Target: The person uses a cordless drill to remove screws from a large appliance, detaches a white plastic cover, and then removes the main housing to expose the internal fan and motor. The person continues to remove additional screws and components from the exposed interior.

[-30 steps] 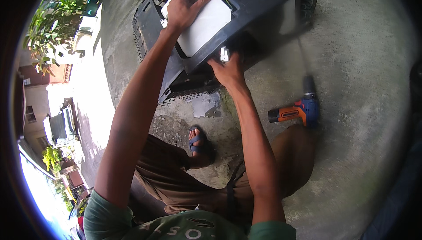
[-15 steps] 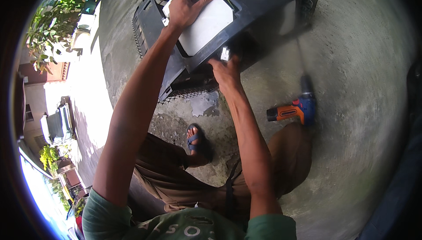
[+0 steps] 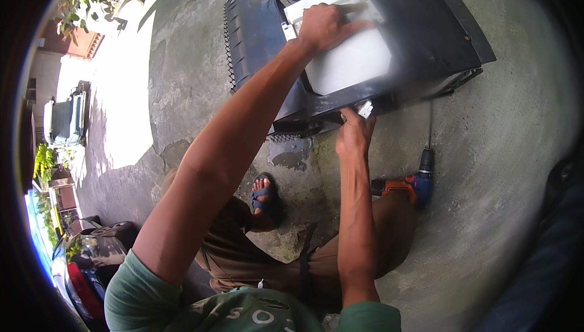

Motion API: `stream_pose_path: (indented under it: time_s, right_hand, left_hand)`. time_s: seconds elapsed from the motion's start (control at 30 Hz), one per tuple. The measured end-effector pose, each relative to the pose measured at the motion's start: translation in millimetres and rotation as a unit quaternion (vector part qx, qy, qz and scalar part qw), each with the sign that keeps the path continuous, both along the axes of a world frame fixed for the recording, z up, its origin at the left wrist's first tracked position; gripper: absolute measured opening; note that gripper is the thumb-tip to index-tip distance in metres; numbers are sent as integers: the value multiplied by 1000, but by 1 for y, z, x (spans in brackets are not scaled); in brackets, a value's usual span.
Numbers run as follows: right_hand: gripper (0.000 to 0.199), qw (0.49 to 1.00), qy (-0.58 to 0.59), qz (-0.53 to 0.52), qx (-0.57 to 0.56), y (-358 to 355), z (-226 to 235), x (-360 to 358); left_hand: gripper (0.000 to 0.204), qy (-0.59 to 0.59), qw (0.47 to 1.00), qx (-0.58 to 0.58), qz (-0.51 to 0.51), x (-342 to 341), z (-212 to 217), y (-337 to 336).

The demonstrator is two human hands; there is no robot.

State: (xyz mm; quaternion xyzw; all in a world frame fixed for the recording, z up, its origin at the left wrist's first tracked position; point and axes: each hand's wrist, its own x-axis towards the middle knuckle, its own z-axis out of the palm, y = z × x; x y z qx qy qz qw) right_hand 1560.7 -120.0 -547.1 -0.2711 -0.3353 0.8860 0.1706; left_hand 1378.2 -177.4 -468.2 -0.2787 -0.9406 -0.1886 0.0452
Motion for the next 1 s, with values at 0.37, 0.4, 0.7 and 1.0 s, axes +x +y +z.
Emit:
stream_pose_path:
  time_s: [0.37,0.4,0.7,1.0]
  right_hand:
    - [25,846,-42,266,459,90,-53,102]
    - [35,756,2,368,541,89,-57,108]
    - [69,979,12,156,127,43,20,51]
    - [49,999,-14,-33,-30,1,36,-15]
  left_hand:
    - [75,-18,1000,20,-6,0,-4,-1]
    - [74,-22,1000,-3,1,1,-3,0]
    - [70,-32,985,161,54,-37,2,-34]
    - [91,-53,988,-129,-60,-109,27,-58]
